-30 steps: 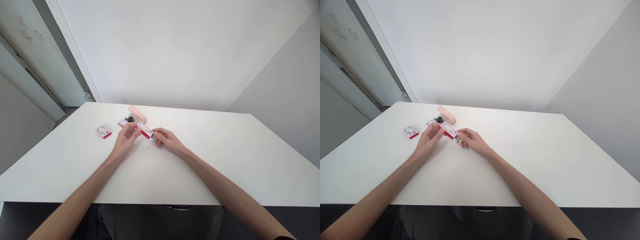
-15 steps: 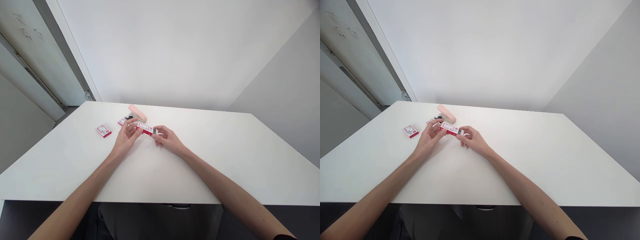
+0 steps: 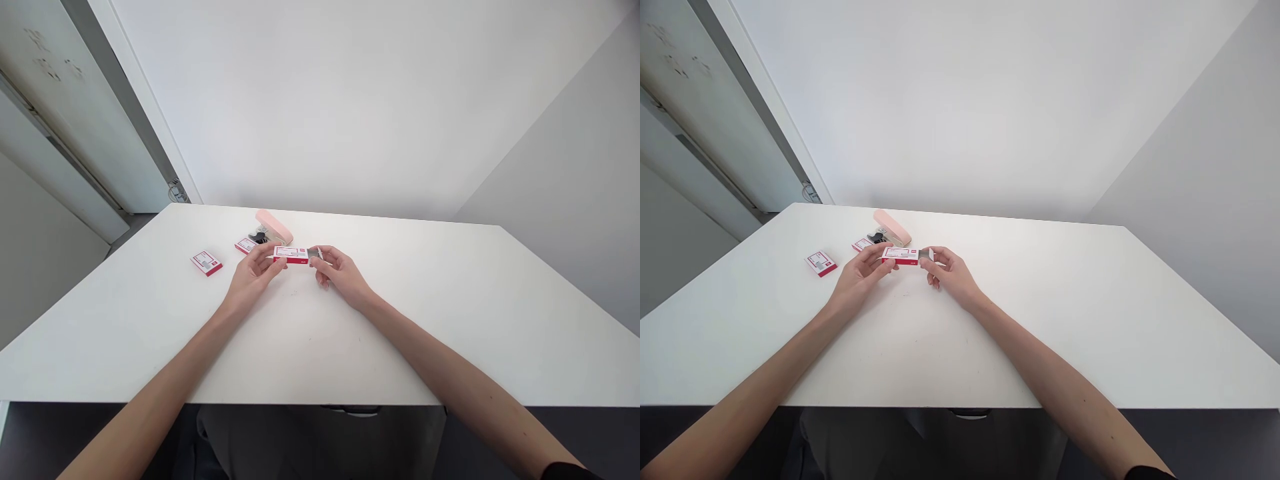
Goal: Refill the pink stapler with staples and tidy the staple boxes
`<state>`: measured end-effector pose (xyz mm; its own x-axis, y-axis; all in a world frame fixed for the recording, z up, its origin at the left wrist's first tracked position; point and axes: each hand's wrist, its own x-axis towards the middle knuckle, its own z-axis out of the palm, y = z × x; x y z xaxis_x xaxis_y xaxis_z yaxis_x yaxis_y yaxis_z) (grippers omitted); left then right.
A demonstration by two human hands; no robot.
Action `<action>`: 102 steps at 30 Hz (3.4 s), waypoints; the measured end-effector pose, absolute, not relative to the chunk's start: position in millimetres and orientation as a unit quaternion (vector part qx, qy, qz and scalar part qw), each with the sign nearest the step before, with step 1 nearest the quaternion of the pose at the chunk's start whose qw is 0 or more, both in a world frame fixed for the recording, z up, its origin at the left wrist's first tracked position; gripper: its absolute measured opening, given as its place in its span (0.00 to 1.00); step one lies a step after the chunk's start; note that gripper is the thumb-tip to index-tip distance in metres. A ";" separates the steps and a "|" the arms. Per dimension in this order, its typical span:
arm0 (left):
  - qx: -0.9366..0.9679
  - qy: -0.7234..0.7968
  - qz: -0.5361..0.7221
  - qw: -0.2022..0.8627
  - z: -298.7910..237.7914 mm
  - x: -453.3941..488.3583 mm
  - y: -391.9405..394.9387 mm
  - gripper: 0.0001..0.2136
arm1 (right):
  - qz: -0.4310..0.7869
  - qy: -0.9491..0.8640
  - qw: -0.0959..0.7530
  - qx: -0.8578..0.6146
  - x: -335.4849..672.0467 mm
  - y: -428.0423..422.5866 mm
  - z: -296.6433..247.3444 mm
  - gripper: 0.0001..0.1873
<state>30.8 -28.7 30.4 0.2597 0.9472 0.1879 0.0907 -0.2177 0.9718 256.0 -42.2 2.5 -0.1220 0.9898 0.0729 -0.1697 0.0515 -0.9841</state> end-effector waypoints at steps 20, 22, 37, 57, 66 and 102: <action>0.644 0.403 0.410 0.505 32.5 30.8 -30.3 0.27 | 0.615 -0.468 0.505 -0.384 260.6 -47.0 11.2 0.27; 0.646 0.393 0.409 0.511 30.9 30.4 -29.3 0.26 | 0.615 -0.470 0.505 -0.381 260.6 -47.2 11.1 0.27; 0.657 0.384 0.389 0.520 27.8 31.0 -26.6 0.28 | 0.611 -0.501 0.490 -0.369 258.8 -48.1 8.7 0.30; 0.658 0.418 0.403 0.479 30.5 32.4 -28.4 0.22 | 0.588 -0.521 0.495 -0.372 257.8 -46.6 8.8 0.30; 0.665 0.435 0.397 0.460 31.6 31.7 -28.9 0.21 | 0.589 -0.514 0.502 -0.371 257.6 -45.3 7.4 0.28; 0.647 0.697 0.303 0.059 16.3 -66.5 -6.4 0.37 | 0.570 -0.492 0.524 -0.398 255.1 -49.0 8.7 0.25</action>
<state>-66.5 -6.4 16.3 -0.1549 0.9380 0.3102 0.8660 -0.0223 0.4996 255.1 -49.0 8.7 -0.1343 0.9891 0.0613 -0.2059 0.0326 -0.9780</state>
